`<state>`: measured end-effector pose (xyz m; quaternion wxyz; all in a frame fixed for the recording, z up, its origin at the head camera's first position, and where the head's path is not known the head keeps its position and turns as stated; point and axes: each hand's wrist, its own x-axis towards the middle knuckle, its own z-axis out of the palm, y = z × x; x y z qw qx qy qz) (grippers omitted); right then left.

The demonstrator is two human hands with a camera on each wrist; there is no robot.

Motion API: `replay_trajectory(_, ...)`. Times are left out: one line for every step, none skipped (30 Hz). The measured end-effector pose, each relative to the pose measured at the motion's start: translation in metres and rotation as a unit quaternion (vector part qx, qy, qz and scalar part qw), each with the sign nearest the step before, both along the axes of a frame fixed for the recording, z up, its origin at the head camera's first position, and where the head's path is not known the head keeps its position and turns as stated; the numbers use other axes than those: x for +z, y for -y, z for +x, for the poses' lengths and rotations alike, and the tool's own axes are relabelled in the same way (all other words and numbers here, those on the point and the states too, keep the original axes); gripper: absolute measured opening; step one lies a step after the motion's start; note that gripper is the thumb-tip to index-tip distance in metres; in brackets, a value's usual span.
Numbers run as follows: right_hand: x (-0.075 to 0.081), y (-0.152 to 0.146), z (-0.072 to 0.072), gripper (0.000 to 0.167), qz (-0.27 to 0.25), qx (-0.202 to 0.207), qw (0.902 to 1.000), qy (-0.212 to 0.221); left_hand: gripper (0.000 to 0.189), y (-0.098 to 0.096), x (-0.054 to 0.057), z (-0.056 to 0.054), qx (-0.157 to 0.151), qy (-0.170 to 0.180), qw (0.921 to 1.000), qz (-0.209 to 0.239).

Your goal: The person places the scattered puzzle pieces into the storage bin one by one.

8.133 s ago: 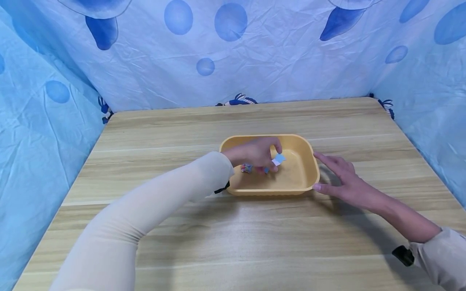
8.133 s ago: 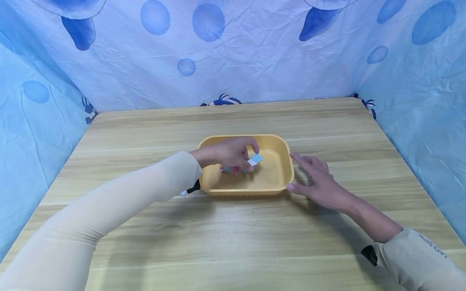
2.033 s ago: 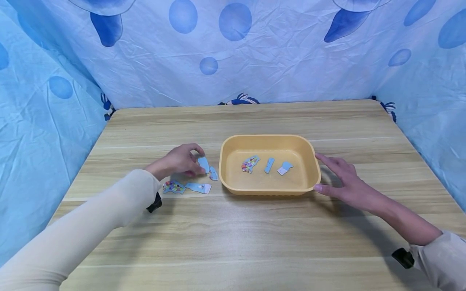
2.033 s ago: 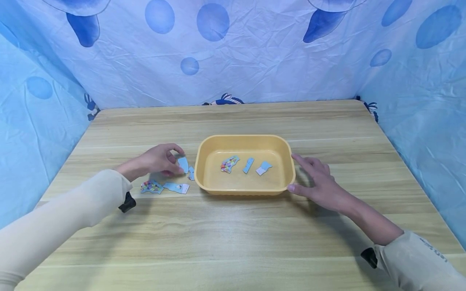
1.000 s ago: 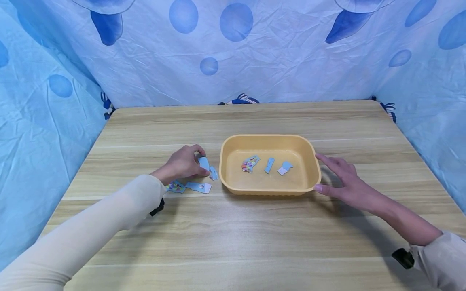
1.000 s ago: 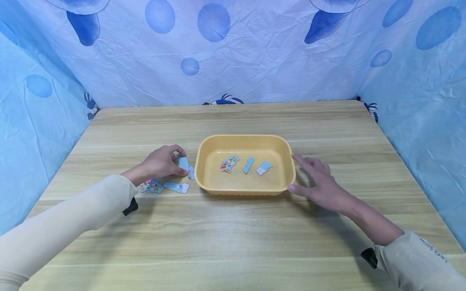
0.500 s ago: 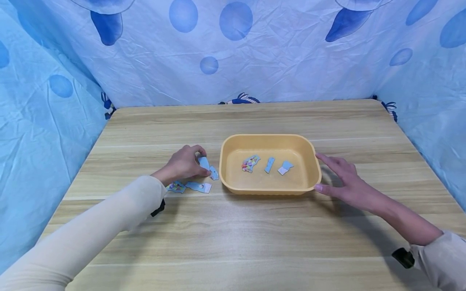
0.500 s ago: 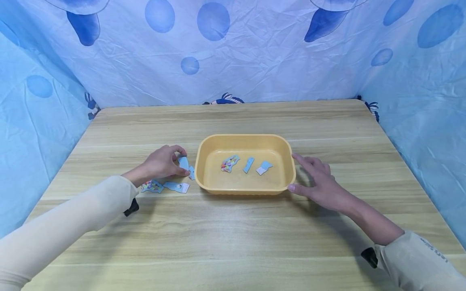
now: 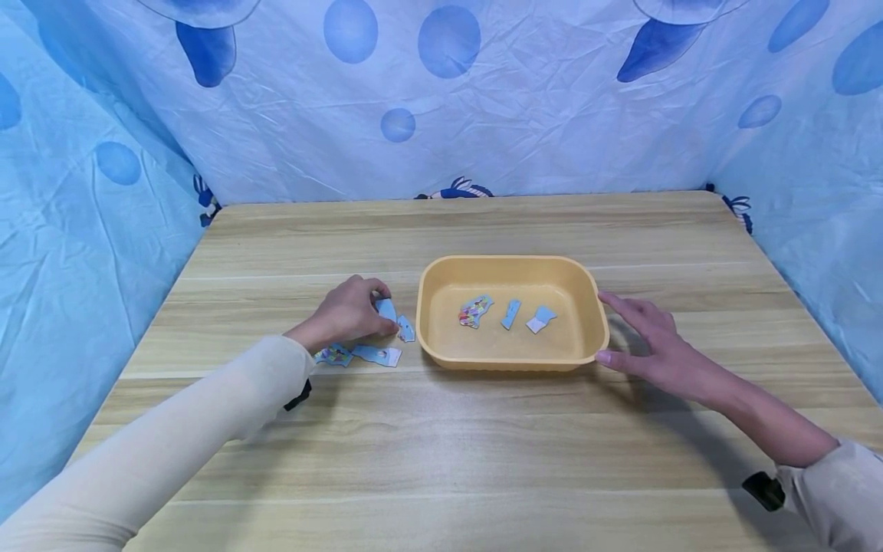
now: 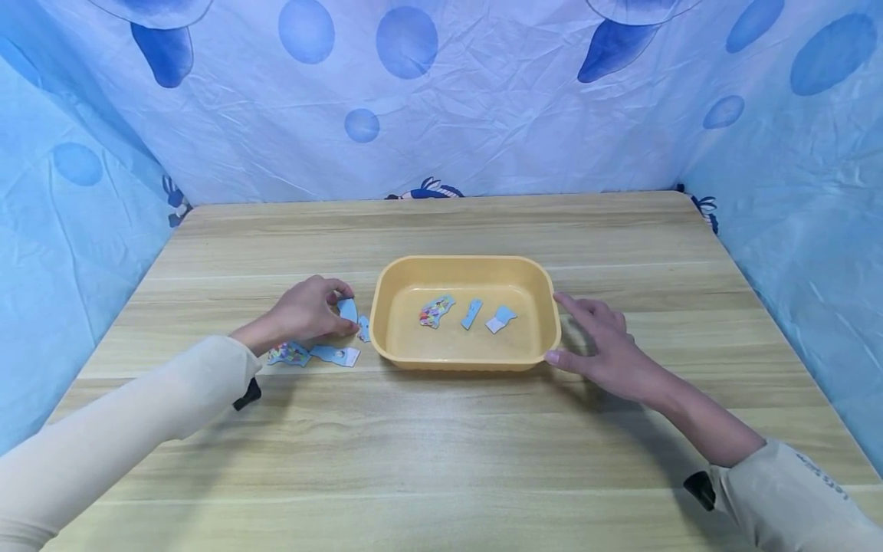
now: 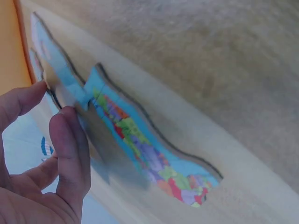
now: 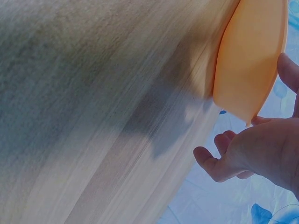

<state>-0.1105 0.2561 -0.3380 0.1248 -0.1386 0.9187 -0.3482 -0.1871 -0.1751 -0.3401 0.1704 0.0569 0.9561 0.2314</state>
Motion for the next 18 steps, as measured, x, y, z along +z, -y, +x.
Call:
replay_trajectory(0.0,0.0,0.0,0.085,-0.001,-0.001,1.0,0.0,0.06,0.0,0.001,0.0,0.0,0.001,1.0,0.003)
replay_trajectory(0.0,0.0,0.0,0.085,0.0,-0.001,1.0,0.0,0.06,0.001,0.001,-0.001,0.001,0.003,1.0,0.006)
replay_trajectory(0.0,0.0,0.0,0.085,0.001,0.0,1.0,0.001,0.061,0.002,0.002,-0.001,0.004,0.007,0.9999,0.01)
replay_trajectory(0.001,0.0,0.0,0.085,0.001,-0.001,1.0,0.002,0.061,0.003,0.002,-0.002,0.008,0.012,0.9998,0.015)
replay_trajectory(0.001,0.0,0.0,0.085,0.001,0.0,1.0,0.002,0.061,0.004,0.003,-0.002,0.013,0.019,0.9995,0.022)
replay_trajectory(0.001,0.0,-0.001,0.085,0.002,0.0,1.0,0.003,0.061,0.004,0.004,-0.002,0.019,0.025,0.9991,0.029)
replay_trajectory(0.001,0.0,-0.001,0.085,0.003,0.0,1.0,0.004,0.06,0.005,0.005,-0.002,0.023,0.031,0.9985,0.038)
replay_trajectory(0.001,0.0,-0.001,0.085,0.004,0.001,1.0,0.004,0.06,0.006,0.006,-0.002,0.028,0.038,0.9977,0.048)
replay_trajectory(0.001,0.0,-0.001,0.085,0.004,0.0,1.0,0.004,0.06,0.006,0.007,-0.002,0.033,0.045,0.9968,0.058)
replay_trajectory(0.001,0.0,0.0,0.085,0.003,0.0,1.0,0.004,0.061,0.007,0.007,-0.002,0.035,0.051,0.9958,0.067)
replay_trajectory(0.001,0.0,-0.001,0.085,0.003,0.0,1.0,0.003,0.06,0.008,0.009,-0.002,0.039,0.057,0.9946,0.077)
replay_trajectory(0.001,0.0,-0.001,0.085,0.003,0.0,1.0,0.004,0.06,0.008,0.009,-0.002,0.043,0.061,0.9936,0.084)
replay_trajectory(0.001,0.0,-0.001,0.085,0.003,0.0,1.0,0.004,0.06,0.009,0.01,-0.002,0.047,0.066,0.9925,0.092)
replay_trajectory(0.001,0.0,-0.001,0.085,0.003,0.0,1.0,0.004,0.059,0.009,0.01,-0.002,0.049,0.068,0.9919,0.096)
replay_trajectory(0.001,0.0,-0.001,0.085,0.004,0.0,1.0,0.005,0.059,0.009,0.01,-0.002,0.052,0.069,0.9913,0.099)
replay_trajectory(0.001,0.0,-0.001,0.085,0.004,0.0,1.0,0.006,0.058,0.009,0.01,-0.002,0.054,0.07,0.9908,0.103)
replay_trajectory(0.002,0.0,-0.001,0.085,0.004,0.0,1.0,0.006,0.058,0.009,0.011,-0.002,0.057,0.07,0.9904,0.105)
replay_trajectory(0.002,0.0,-0.001,0.085,0.005,0.0,1.0,0.007,0.058,0.009,0.01,-0.003,0.057,0.07,0.9902,0.106)
